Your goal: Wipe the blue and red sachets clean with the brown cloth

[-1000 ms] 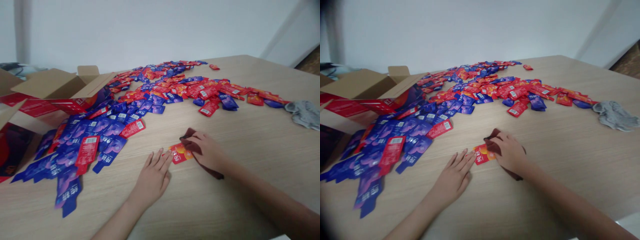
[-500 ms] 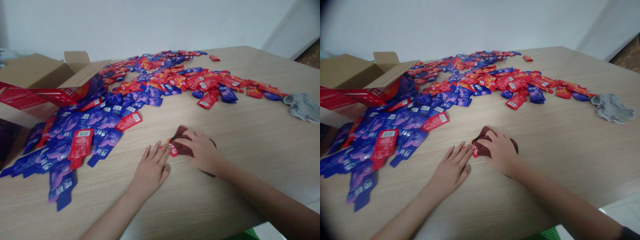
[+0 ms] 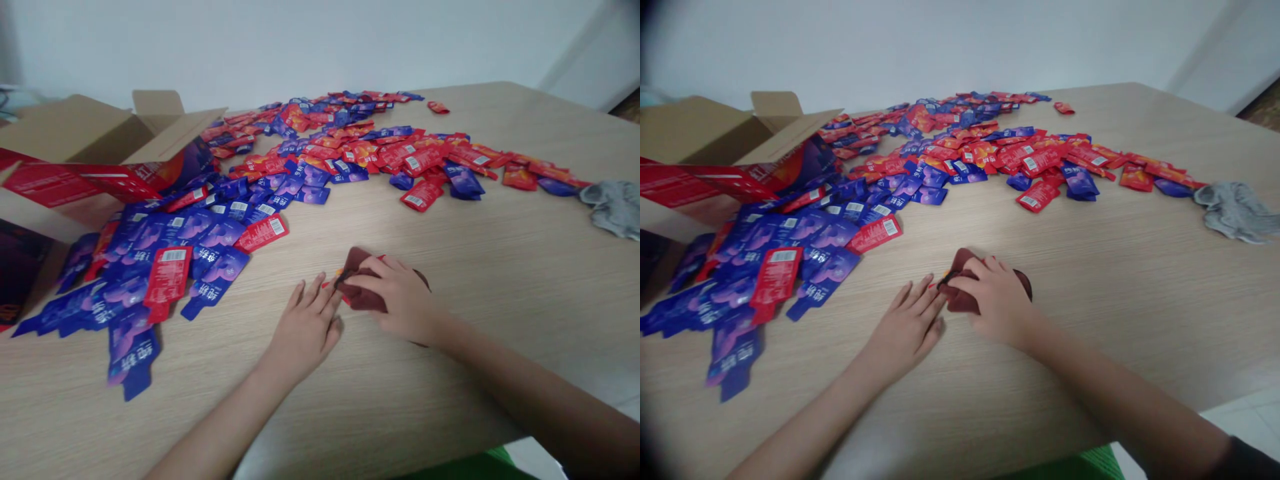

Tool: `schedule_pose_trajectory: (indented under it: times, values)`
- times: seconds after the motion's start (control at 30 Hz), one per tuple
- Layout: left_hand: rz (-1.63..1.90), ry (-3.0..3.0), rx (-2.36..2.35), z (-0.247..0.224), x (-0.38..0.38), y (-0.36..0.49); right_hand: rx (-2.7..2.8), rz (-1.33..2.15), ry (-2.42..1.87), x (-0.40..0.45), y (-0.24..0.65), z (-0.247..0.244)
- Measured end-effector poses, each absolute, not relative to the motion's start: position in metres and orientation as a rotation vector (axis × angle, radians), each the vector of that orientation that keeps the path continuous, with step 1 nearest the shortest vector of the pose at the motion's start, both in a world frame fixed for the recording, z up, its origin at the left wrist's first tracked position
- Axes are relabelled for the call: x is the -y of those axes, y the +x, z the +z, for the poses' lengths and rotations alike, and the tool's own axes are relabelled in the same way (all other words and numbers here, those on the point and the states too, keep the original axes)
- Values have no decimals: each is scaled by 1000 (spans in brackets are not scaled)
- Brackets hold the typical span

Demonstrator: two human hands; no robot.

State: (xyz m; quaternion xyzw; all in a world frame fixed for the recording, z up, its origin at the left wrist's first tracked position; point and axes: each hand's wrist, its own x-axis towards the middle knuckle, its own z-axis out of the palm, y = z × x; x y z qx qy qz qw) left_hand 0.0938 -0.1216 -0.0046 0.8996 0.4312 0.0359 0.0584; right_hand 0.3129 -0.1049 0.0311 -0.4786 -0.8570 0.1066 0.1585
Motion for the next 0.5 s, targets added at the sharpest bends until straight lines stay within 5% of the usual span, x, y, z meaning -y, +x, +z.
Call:
schedule_pose_trajectory:
  times: [0.3,0.5]
  values:
    - [85,2698,-1274,0,120,91,2236,381,-1577,92,378,25]
    - [51,2718,-1309,8,118,102,2342,365,-1329,107,336,27]
